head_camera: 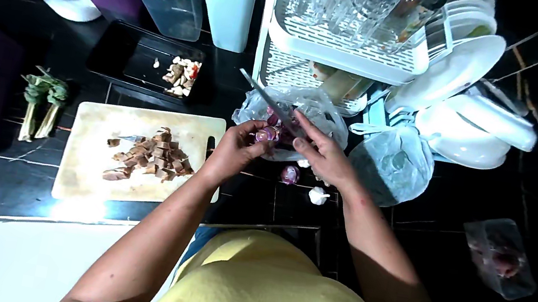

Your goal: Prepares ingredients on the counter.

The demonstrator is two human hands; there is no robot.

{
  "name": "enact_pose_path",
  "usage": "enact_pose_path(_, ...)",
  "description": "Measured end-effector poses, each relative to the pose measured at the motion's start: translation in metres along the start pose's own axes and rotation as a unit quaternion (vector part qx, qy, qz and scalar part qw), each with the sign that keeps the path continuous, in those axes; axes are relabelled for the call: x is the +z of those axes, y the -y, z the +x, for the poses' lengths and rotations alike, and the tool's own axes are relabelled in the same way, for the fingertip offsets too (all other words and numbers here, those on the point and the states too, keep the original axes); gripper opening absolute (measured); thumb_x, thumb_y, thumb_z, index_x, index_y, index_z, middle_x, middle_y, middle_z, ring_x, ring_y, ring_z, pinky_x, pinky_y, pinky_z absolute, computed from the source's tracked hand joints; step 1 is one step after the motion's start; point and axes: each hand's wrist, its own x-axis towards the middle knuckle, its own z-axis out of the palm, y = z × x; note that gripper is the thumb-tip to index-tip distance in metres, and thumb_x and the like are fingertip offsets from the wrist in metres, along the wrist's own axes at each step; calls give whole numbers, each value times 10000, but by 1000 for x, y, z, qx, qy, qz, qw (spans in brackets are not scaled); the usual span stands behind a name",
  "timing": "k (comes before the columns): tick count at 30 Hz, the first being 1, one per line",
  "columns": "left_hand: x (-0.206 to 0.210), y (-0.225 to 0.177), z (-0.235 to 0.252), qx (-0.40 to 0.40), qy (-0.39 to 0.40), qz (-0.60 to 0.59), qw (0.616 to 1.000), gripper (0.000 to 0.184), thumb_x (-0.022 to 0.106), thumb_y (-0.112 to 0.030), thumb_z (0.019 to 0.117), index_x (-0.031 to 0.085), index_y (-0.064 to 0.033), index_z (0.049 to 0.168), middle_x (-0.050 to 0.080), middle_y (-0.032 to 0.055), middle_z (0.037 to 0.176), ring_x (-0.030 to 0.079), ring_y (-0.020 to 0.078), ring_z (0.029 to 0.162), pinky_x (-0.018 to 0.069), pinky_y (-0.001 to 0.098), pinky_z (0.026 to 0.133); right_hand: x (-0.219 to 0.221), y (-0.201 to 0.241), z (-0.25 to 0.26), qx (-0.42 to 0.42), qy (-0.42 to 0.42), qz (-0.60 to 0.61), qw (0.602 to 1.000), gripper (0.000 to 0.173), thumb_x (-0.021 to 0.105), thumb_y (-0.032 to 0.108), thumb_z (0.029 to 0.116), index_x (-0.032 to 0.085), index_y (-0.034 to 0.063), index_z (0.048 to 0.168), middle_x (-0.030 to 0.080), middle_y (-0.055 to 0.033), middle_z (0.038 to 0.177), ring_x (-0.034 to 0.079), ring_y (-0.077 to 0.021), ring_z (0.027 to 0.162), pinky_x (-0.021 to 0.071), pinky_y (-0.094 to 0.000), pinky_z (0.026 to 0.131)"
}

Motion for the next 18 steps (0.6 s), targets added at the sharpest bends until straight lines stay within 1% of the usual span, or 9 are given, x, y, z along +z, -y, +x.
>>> enact_pose_path(2,1,0,0,7,0,-7,1000,280,672,-33,949,638,-31,1227,742,59,998,722,124,825,620,312,784,8,8,-5,-36,27,12,999,661,604,343,1028,357,153,1611,678,-135,1239,687,-189,964,588,-415,843)
enact_pose_path(3,2,-1,0,12,-1,-6,1000,315,687,-13,930,648,-29,1241,740,49,1017,715,109,845,618,303,797,12,10,-7,-44,41,5,998,695,626,355,1017,347,129,1612,687,-144,1194,690,-191,959,590,-419,851)
enact_pose_path(4,2,-3,-1,15,-2,6,1000,360,710,-13,914,635,-34,1266,730,32,1045,704,83,884,607,281,821,15,10,-8,-48,50,-10,998,718,641,374,1010,341,122,1613,694,-142,1240,703,-193,1024,587,-431,913)
enact_pose_path(8,2,-5,-3,41,-21,41,998,391,759,-46,881,648,-45,1256,729,11,1078,694,45,938,594,252,853,25,8,-10,-68,17,-54,996,695,639,427,1002,406,132,1586,672,-127,1323,681,-226,1135,555,-486,982)
enact_pose_path(10,1,-4,-4,55,-26,53,997,360,762,-52,876,664,-53,1223,735,3,1050,699,42,921,599,251,836,31,9,-11,-77,-22,-95,992,669,622,479,997,459,153,1559,681,-125,1279,689,-256,1088,573,-522,909)
enact_pose_path(12,2,-5,-4,38,-26,52,998,303,755,-15,872,682,-61,1162,743,8,982,706,63,852,610,275,782,35,7,-11,-81,-62,-130,986,624,596,515,999,521,185,1522,694,-117,1212,695,-261,1021,581,-519,834)
enact_pose_path(15,5,-6,-4,22,-29,50,998,130,720,-12,894,715,-68,1011,728,1,841,672,60,712,579,262,670,34,5,-10,-73,-59,-94,991,572,598,468,1012,536,197,1512,685,-117,1258,683,-256,1094,571,-522,900)
enact_pose_path(16,5,-5,-5,30,-27,45,998,148,718,-7,895,718,-63,1032,737,4,865,683,63,733,589,264,691,32,6,-10,-67,-39,-69,995,581,604,446,1015,515,186,1527,677,-118,1283,677,-243,1115,565,-508,931)
enact_pose_path(18,3,-4,-5,41,-18,33,998,297,710,18,900,692,-41,1191,753,22,999,713,72,848,612,274,788,27,11,-13,-41,15,-15,999,634,609,402,1025,422,163,1582,657,-113,1339,673,-197,1125,561,-446,971)
